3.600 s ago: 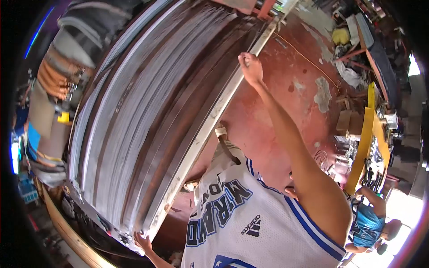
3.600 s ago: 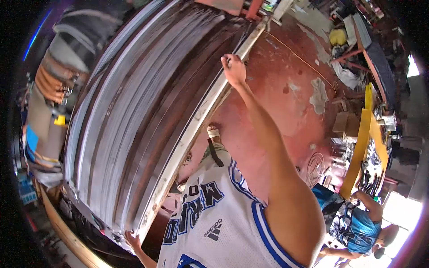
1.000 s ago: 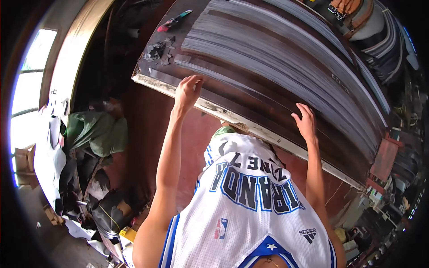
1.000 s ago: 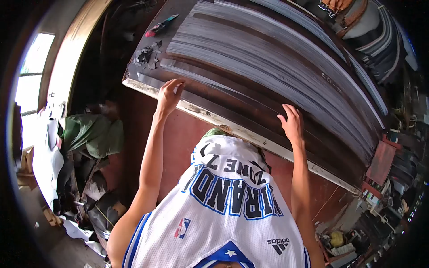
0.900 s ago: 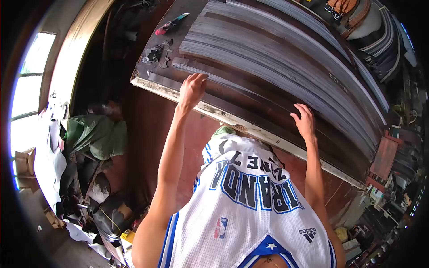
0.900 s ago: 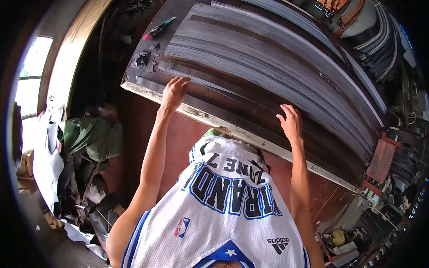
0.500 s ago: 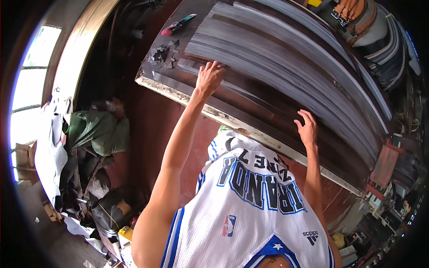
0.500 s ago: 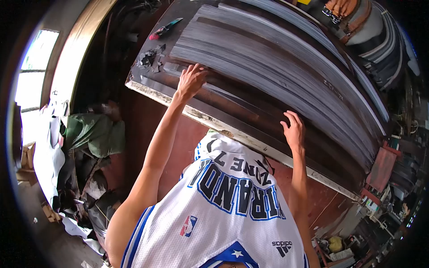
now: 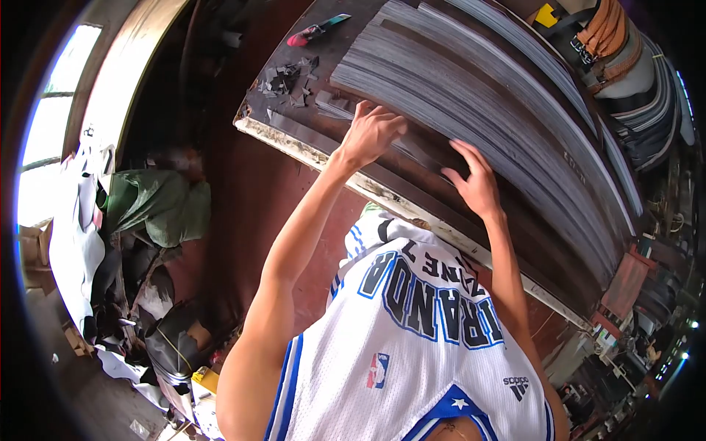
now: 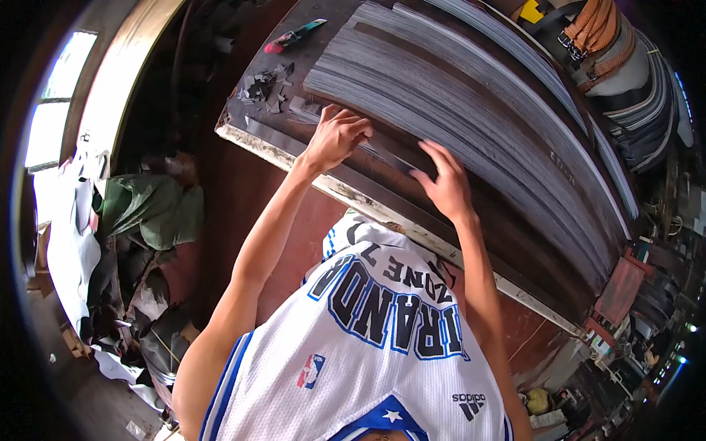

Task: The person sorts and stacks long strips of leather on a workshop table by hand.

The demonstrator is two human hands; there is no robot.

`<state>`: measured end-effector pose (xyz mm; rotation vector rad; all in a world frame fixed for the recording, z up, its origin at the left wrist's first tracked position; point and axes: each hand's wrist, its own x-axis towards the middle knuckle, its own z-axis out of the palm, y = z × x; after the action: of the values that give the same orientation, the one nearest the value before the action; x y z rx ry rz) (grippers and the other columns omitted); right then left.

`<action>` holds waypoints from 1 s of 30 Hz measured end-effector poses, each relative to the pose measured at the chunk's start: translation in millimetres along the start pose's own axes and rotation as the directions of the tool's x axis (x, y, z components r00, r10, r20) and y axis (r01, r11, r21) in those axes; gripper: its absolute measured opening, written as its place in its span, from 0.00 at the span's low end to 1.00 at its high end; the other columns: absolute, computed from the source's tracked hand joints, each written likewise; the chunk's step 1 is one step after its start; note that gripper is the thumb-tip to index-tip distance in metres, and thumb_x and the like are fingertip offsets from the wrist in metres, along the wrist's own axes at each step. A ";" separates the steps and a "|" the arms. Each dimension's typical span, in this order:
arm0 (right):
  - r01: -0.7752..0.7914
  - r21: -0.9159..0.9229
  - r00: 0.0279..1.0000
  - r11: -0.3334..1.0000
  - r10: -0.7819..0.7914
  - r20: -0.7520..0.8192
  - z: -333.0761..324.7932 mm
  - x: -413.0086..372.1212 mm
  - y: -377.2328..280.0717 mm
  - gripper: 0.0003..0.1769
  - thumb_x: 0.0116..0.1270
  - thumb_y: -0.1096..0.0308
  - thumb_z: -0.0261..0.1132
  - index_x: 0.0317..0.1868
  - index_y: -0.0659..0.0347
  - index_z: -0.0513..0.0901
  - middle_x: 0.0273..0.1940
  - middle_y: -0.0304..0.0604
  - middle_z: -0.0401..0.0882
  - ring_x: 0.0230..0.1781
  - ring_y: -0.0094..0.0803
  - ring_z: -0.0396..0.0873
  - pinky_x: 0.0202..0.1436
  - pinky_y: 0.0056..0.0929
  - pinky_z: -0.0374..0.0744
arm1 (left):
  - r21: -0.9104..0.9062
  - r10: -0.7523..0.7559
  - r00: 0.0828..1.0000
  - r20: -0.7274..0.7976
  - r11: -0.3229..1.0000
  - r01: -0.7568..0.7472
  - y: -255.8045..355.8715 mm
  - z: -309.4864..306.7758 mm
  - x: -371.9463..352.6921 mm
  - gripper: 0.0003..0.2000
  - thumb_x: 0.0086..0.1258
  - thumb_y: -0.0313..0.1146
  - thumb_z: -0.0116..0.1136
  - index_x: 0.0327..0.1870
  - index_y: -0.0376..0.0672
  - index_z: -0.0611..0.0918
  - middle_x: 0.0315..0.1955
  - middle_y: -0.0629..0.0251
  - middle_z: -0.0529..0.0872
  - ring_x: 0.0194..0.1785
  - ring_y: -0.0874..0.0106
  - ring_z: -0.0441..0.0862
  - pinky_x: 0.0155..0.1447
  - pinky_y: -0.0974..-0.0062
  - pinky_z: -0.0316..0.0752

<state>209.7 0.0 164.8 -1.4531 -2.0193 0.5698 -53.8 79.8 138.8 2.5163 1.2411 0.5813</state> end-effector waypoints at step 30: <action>0.038 0.678 0.981 0.734 0.101 -0.164 -36.6 11.7 -24.3 0.11 0.79 0.69 0.54 0.52 0.67 0.65 0.27 0.44 0.81 0.26 0.29 0.81 0.29 0.28 0.81 | -0.959 -0.052 0.999 0.008 0.282 0.023 137.8 151.4 -6.4 0.24 0.77 0.27 0.55 0.71 0.31 0.66 0.61 0.52 0.78 0.64 0.64 0.76 0.70 0.67 0.66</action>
<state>214.5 3.7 209.9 -1.0287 -1.3968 1.0159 108.6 -17.4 60.7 1.3771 0.5616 0.9734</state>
